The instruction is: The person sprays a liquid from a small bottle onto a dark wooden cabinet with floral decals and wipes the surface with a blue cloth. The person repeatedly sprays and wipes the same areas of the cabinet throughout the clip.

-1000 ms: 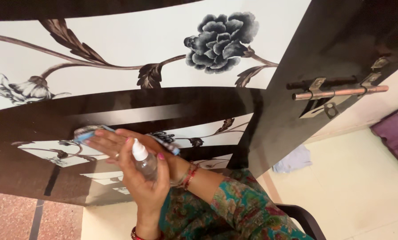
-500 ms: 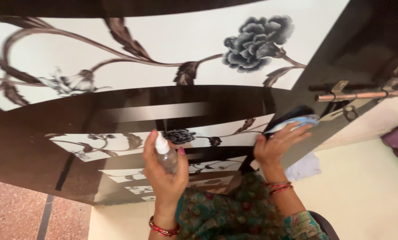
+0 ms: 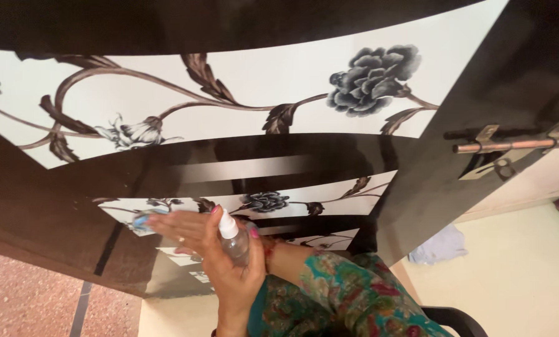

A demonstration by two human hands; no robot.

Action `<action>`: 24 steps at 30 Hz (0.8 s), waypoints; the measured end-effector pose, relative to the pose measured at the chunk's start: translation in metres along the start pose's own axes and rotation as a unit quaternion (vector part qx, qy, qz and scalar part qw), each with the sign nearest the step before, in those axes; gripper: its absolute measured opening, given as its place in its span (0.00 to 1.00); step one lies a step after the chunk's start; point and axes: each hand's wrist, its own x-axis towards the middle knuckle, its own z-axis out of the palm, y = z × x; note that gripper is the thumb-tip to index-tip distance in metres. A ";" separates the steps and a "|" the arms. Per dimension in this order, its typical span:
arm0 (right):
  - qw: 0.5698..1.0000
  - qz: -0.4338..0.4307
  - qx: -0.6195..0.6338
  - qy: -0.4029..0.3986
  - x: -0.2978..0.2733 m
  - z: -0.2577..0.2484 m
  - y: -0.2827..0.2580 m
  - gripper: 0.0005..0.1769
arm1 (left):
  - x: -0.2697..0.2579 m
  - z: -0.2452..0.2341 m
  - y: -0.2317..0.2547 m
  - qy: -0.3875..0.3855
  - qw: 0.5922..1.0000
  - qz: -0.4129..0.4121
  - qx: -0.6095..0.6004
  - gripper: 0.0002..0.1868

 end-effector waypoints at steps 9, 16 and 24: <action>0.979 0.092 -0.150 0.098 -0.041 -0.019 0.066 0.31 | 0.005 0.013 0.002 -0.015 0.985 -0.136 -0.102 0.34; 0.904 0.351 -0.189 0.156 -0.069 -0.086 0.174 0.35 | 0.014 0.021 0.003 0.009 0.989 -0.089 -0.114 0.31; 0.992 0.001 0.123 0.009 0.010 -0.032 0.073 0.21 | 0.011 0.004 0.003 0.082 0.979 -0.063 -0.177 0.38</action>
